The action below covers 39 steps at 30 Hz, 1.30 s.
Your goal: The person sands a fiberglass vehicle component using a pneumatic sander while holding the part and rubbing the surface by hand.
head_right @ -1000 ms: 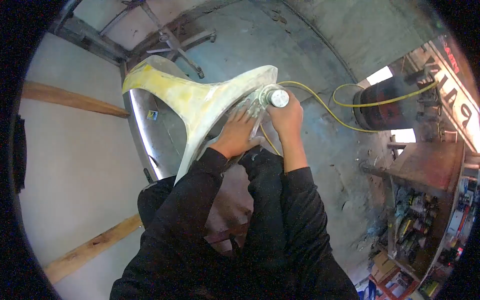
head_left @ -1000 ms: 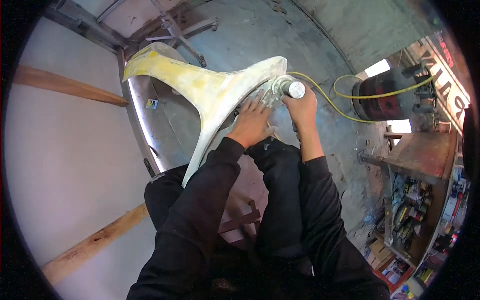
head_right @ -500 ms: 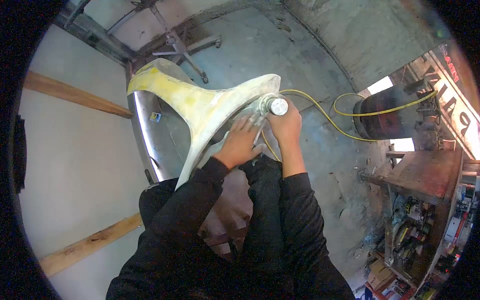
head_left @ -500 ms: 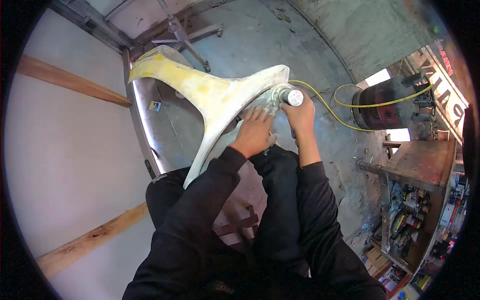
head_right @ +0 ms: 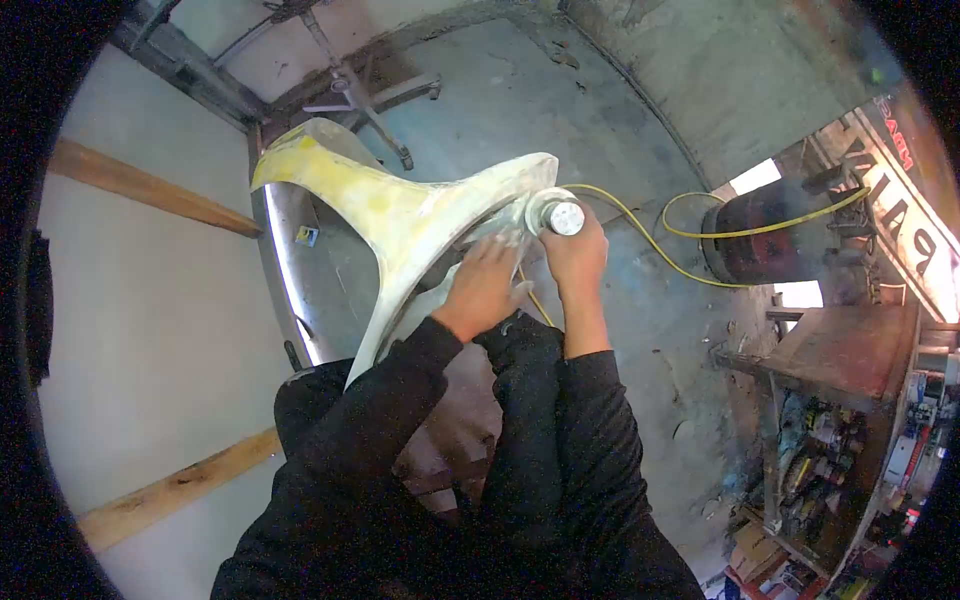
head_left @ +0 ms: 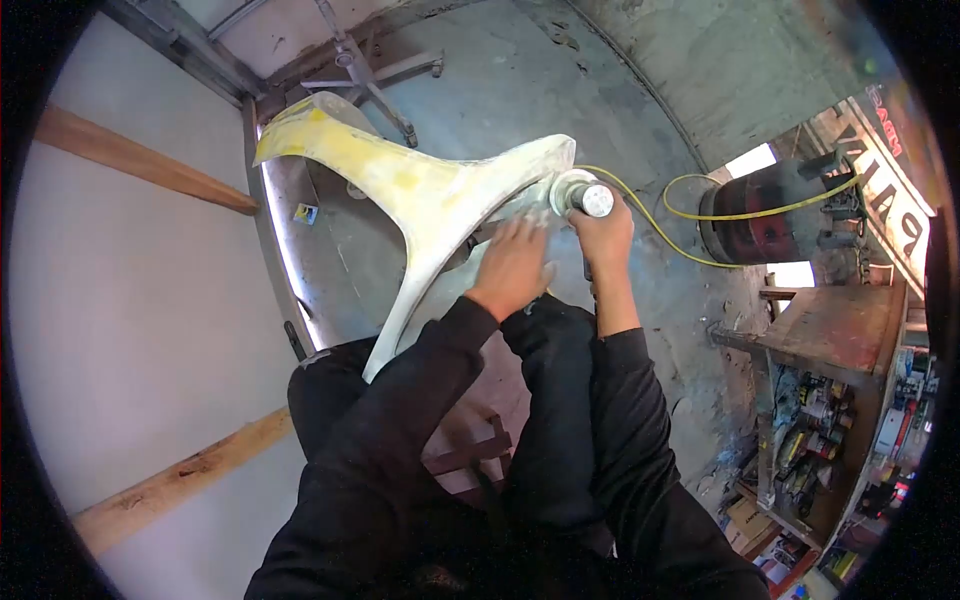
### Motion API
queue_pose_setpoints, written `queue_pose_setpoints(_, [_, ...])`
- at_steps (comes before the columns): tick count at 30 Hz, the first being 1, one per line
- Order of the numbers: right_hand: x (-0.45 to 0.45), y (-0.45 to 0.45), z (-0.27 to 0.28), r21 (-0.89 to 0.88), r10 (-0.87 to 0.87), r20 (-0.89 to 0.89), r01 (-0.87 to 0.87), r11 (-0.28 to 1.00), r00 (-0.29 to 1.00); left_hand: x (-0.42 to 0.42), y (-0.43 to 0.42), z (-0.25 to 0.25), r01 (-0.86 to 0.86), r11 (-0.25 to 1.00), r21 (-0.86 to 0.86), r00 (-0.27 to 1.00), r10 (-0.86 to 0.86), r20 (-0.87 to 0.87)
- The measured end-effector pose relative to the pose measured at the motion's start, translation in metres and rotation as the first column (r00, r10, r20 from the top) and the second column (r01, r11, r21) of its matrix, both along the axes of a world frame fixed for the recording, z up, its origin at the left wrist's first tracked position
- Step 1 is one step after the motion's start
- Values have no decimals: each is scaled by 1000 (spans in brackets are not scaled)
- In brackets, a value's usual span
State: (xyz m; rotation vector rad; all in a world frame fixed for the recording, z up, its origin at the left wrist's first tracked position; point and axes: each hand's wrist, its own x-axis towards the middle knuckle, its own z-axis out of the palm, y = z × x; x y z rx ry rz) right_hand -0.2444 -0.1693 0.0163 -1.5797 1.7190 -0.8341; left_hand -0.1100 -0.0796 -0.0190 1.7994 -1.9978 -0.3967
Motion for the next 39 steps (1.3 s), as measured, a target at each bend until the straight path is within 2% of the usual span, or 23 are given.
queue_pose_setpoints(2, [-1,-2,-3,10,-2,11,2,1000,1000,-3,-21,-12,41,990,-135,997,-32,72])
queue_pose_setpoints(3, [-3,-3,-5,21,4,16,-5,1000,1000,-3,-30,-15,13,999,-48,1000,-12,27])
queue_pose_setpoints(6, [-4,-2,-14,45,9,13,-10,999,1000,-3,-28,-24,-21,1000,18,997,20,78])
queue_pose_setpoints(9, [-6,-3,-12,52,30,6,-30,998,1000,6,-10,-32,32,999,-40,996,-29,83])
queue_pose_setpoints(13, [-3,-4,-10,80,14,6,-14,997,1000,21,50,-25,32,999,30,987,-37,154])
queue_pose_setpoints(17, [1,5,5,-6,34,-35,-34,999,999,29,95,-9,-124,961,247,992,112,60])
queue_pose_setpoints(20, [3,10,4,-51,70,-57,-73,996,996,25,99,19,-316,823,472,934,356,5])
queue_pose_setpoints(23, [5,14,0,-76,111,-61,-116,990,992,14,89,6,-256,957,139,966,248,67])
queue_pose_setpoints(26, [7,15,3,-92,135,-57,-140,986,989,6,67,-8,-13,999,41,999,12,30])
queue_pose_setpoints(27, [8,17,5,-79,139,-53,-143,987,989,8,67,-11,-41,999,-1,994,41,105])
queue_pose_setpoints(30, [6,17,7,-57,130,-81,-135,989,988,18,72,-10,-282,936,212,954,297,-45])
queue_pose_setpoints(31, [5,17,6,-51,121,-95,-126,991,988,29,74,-1,-299,888,349,929,354,-106])
queue_pose_setpoints(34, [4,15,4,-62,116,-77,-121,991,990,36,71,4,-386,837,387,891,447,-78])
queue_pose_setpoints(35, [4,15,3,-62,116,-81,-121,991,990,32,71,5,-346,891,293,922,381,-70])
queue_pose_setpoints(38, [5,17,4,-53,124,-95,-129,990,988,18,64,-6,-7,1000,3,1000,7,15])
queue_pose_setpoints(39, [6,18,7,-46,127,-95,-131,990,987,13,67,-6,16,995,99,1000,-16,-9])
